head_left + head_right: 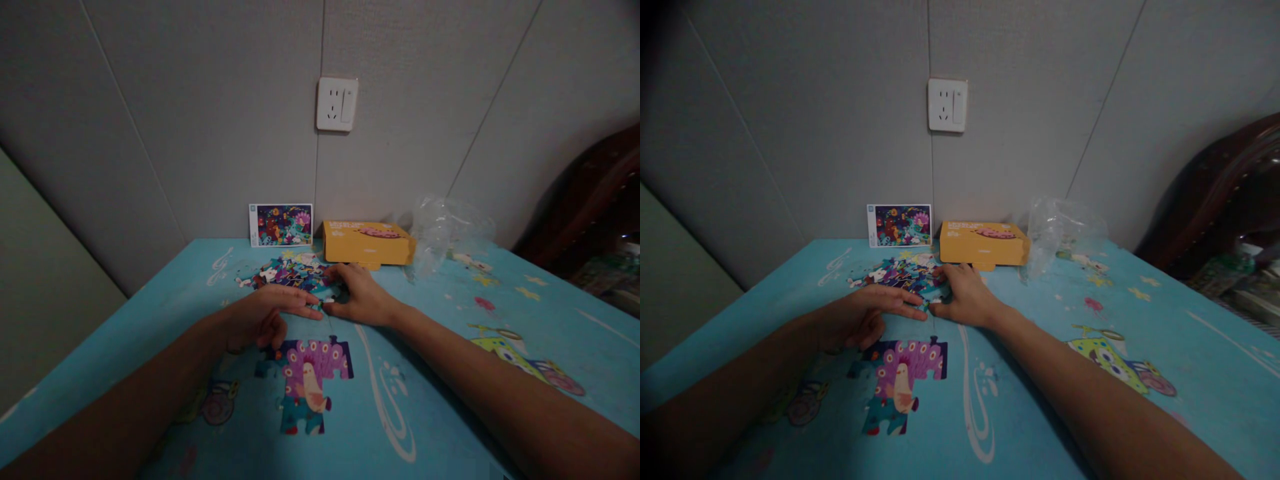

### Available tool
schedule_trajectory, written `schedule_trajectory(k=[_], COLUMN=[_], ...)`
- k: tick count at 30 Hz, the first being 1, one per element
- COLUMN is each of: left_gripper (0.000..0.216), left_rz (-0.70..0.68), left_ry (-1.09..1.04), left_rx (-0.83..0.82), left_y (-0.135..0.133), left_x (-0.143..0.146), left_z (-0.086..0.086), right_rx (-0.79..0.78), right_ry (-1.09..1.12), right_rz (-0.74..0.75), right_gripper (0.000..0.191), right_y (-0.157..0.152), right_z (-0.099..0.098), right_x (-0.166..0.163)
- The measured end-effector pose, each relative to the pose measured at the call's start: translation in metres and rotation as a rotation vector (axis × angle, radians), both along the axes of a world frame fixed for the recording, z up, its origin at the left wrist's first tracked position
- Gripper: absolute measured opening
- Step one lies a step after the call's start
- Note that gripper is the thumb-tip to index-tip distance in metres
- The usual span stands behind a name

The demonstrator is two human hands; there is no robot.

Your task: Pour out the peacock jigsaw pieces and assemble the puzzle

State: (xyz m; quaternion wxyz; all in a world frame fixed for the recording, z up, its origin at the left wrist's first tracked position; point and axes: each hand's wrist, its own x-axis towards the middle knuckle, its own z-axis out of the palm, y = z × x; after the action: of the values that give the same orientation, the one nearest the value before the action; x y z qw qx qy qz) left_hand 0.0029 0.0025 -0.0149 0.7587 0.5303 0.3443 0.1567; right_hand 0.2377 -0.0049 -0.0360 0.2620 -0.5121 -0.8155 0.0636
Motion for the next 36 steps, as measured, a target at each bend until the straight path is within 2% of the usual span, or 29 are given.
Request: schedule_trajectory(k=[7,9,11,15,18,21,25,27,32,36], left_gripper=[0.049,0.051,0.049,0.037,0.031,0.033,0.034,0.036,0.040,0.031], left_rz=[0.027,0.056,0.089,0.126,0.199,0.275,0.293,0.287,0.283,0.295], left_ry=[-0.072,-0.067,-0.069,-0.119,-0.191,-0.226,-0.223,-0.213,-0.187,-0.161], left_rx=[0.120,0.117,0.116,0.175,0.190,0.186,0.189,0.187,0.192,0.255], left_y=[0.003,0.003,0.001,-0.001,0.000,0.002,0.001,0.001,0.001,0.002], left_x=[-0.001,0.000,0.001,0.002,0.002,0.001,0.001,0.001,0.002,0.003], left_z=[-0.004,-0.002,0.001,0.008,0.009,0.008,0.009,0.010,0.010,0.005], right_rx=[0.153,0.181,0.215,0.178,0.133,0.162,0.104,0.052,0.019,-0.010], right_ry=[0.076,0.049,0.012,-0.125,-0.154,-0.121,-0.177,-0.191,-0.047,0.187], right_rz=[0.232,0.231,0.127,-0.273,-0.361,-0.230,0.059,0.125,0.093,0.028], right_gripper=[0.042,0.039,0.036,0.029,0.023,0.030,0.056,0.055,0.033,0.024], right_y=[-0.012,-0.011,-0.007,0.006,0.010,0.006,0.002,0.002,0.003,0.000], right_z=[0.012,0.013,0.011,-0.001,-0.006,-0.005,-0.005,-0.006,-0.005,0.000], right_x=[-0.004,-0.005,-0.001,0.014,0.020,0.011,-0.010,-0.016,-0.013,-0.006])
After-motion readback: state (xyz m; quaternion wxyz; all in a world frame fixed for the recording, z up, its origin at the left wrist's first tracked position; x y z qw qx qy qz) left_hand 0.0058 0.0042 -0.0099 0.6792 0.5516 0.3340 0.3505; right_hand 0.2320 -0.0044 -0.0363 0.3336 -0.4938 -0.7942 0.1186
